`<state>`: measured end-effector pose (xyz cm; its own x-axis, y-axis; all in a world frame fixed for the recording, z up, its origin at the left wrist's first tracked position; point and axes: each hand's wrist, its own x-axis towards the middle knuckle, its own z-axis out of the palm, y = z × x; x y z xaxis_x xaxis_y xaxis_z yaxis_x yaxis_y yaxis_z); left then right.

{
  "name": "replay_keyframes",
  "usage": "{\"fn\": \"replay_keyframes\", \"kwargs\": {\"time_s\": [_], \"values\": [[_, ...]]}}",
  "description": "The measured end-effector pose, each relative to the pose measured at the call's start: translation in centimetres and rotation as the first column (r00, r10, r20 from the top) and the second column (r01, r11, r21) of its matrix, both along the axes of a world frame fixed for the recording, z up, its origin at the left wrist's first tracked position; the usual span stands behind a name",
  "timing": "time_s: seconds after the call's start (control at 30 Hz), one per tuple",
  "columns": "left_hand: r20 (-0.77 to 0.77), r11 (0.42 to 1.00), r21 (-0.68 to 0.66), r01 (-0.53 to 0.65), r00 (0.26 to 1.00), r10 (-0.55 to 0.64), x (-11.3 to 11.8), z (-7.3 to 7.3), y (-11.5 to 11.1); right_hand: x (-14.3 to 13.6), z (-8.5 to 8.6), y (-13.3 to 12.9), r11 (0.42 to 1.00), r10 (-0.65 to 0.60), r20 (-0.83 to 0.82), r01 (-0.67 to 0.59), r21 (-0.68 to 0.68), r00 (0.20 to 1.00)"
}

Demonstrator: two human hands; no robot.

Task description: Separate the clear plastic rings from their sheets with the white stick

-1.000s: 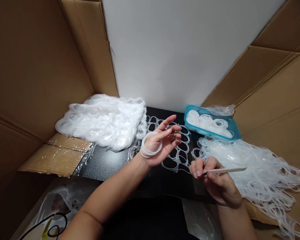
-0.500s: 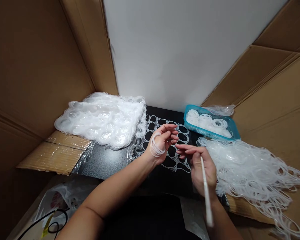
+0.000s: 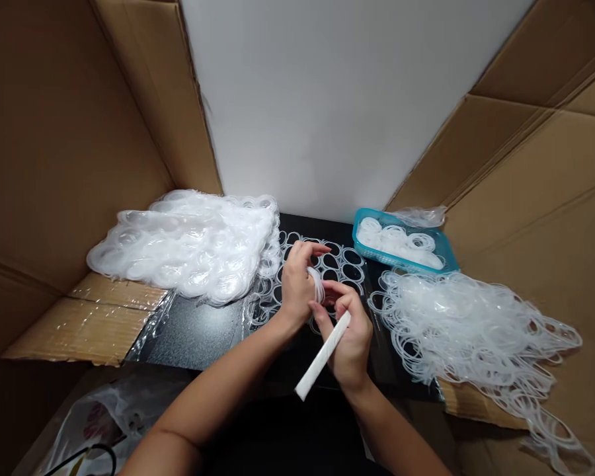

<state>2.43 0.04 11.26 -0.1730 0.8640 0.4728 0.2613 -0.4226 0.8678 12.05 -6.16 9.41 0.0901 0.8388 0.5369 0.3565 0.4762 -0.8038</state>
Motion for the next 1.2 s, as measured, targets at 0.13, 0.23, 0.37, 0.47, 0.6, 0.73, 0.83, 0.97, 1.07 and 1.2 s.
{"fn": "replay_keyframes", "kwargs": {"time_s": [0.13,0.23,0.37,0.47,0.6,0.73,0.83,0.97,1.07,1.2], "values": [[-0.202,1.0,-0.022,-0.013,0.979,0.008,0.0,-0.1,0.7,0.2,-1.5,1.5,0.983,-0.041,-0.123,0.018,-0.181,0.992],[-0.179,0.988,-0.114,0.099,0.977,-0.119,0.1,-1.2,1.8,2.2,-2.0,4.1,0.953,0.053,-0.231,-0.118,-0.28,0.972],[-0.205,0.896,-0.279,0.345,0.89,-0.407,-1.1,-3.5,2.0,9.2,-0.4,9.6,0.934,0.078,-0.187,-0.138,-0.331,0.979],[-0.413,0.889,-0.276,0.366,0.79,-0.454,-3.4,-5.0,0.4,15.8,1.7,14.6,0.954,-0.05,0.073,0.069,-0.292,0.996],[-0.682,0.89,-0.269,0.367,0.58,-0.445,-6.3,-7.1,-1.9,21.3,2.4,20.0,0.922,-0.296,0.488,0.379,-0.078,0.821],[-0.832,0.9,-0.248,0.359,0.398,-0.387,-7.6,-8.9,-3.3,21.7,0.5,22.0,0.927,-0.113,0.655,0.316,-0.201,0.747],[-0.859,0.9,-0.265,0.345,0.34,-0.383,-8.1,-9.4,-4.2,21.0,0.0,21.1,0.926,-0.051,0.651,0.281,-0.254,0.757],[-0.863,0.905,-0.284,0.317,0.327,-0.385,-8.5,-9.1,-5.5,19.1,0.0,16.2,0.952,-0.042,0.478,0.18,-0.246,0.877],[-0.846,0.93,-0.271,0.246,0.399,-0.352,-8.4,-8.1,-5.5,16.0,-1.5,10.0,0.887,0.285,0.267,-0.148,-0.437,0.92],[-0.826,0.943,-0.211,0.257,0.47,-0.312,-6.2,-6.9,-2.2,11.9,-5.2,3.0,0.891,0.358,0.389,-0.187,-0.414,0.849]]}}
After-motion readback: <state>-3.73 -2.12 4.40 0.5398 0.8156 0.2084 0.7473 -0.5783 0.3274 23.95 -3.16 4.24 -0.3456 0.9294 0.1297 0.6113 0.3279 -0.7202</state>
